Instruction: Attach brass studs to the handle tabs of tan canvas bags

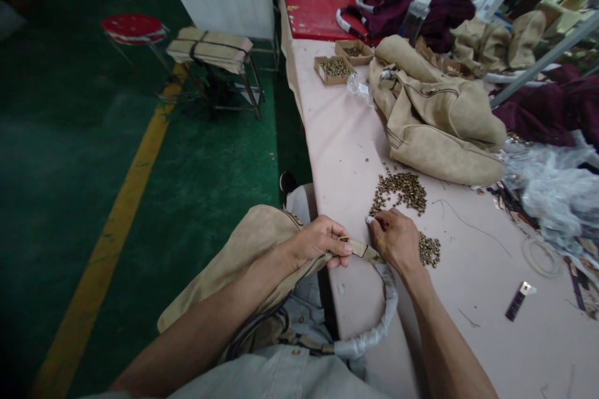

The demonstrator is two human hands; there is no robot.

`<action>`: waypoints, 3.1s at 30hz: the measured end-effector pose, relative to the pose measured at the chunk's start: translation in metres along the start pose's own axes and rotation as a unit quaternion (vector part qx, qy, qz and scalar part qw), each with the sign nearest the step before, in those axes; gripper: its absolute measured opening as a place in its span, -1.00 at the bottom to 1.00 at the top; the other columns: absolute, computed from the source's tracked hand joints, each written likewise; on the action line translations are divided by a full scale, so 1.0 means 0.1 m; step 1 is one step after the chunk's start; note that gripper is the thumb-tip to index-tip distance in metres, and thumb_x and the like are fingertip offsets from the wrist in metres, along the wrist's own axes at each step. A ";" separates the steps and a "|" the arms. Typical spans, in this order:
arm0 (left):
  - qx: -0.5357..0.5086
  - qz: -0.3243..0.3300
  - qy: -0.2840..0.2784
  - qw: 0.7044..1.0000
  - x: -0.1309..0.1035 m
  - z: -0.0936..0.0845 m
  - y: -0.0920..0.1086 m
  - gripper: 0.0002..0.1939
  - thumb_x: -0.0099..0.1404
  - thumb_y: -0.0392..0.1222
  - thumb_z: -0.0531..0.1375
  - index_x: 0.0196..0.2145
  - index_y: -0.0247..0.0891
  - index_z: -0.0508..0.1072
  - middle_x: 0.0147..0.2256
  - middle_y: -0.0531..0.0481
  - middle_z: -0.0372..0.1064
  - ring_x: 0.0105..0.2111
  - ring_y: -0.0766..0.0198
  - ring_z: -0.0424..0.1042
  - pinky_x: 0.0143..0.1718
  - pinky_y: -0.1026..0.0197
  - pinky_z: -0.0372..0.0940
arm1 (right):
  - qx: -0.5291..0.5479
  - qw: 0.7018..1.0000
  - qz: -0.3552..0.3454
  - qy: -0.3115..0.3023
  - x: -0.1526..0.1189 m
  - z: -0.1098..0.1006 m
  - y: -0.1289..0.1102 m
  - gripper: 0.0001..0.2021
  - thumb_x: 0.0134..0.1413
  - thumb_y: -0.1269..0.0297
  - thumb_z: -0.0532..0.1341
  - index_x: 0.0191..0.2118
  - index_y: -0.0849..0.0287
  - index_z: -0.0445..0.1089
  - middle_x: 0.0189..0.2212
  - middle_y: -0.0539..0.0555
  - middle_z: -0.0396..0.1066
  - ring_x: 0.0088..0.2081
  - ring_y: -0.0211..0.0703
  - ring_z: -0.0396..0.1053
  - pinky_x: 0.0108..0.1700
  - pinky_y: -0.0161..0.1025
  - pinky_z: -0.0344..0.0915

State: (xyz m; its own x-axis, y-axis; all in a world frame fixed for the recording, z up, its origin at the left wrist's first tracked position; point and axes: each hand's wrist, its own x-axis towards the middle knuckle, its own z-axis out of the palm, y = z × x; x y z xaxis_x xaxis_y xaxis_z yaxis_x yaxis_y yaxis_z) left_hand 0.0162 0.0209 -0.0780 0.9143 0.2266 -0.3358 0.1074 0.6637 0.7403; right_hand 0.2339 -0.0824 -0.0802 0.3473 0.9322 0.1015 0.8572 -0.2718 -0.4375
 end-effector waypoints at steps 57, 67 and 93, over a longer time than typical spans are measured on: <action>0.064 0.017 0.049 0.997 0.00 -0.02 -0.02 -0.82 -0.07 -0.35 0.34 -0.43 -0.47 0.60 -0.52 -0.09 0.51 -0.71 0.41 0.34 -0.70 0.40 0.15 | 0.041 0.981 -0.189 -0.026 -0.51 -0.39 -0.30 -0.88 0.29 0.39 0.17 -0.08 0.15 0.30 -0.27 0.09 0.35 -0.28 -0.11 0.34 -0.23 -0.18 0.29; 0.044 0.014 0.025 0.999 0.04 -0.06 -0.03 -0.75 -0.07 -0.32 0.40 -0.38 -0.50 0.62 -0.52 -0.10 0.52 -0.70 0.38 0.35 -0.69 0.37 0.23 | 0.025 0.972 -0.231 -0.022 -0.65 -0.16 -0.32 -0.77 0.27 0.45 0.13 0.01 0.11 0.31 -0.10 0.19 0.29 -0.12 0.04 0.30 -0.18 -0.05 0.33; 0.021 0.026 -0.004 0.999 0.09 -0.09 -0.14 -0.71 -0.05 -0.34 0.42 -0.29 -0.46 0.62 -0.47 -0.10 0.55 -0.69 0.38 0.37 -0.64 0.34 0.25 | 0.194 0.962 -0.186 -0.042 -0.67 -0.16 -0.34 -0.79 0.31 0.41 0.15 -0.01 0.05 0.41 0.01 0.22 0.44 0.01 0.04 0.48 -0.04 -0.03 0.45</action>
State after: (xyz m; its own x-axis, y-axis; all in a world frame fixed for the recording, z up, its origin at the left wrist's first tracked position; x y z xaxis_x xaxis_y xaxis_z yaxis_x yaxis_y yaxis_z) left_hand 0.0194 0.0207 -0.0967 0.9224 0.2540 -0.2909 0.0750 0.6209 0.7803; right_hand 0.1878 -0.1392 -0.0577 -0.0022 0.9682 0.2503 0.7040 0.1792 -0.6872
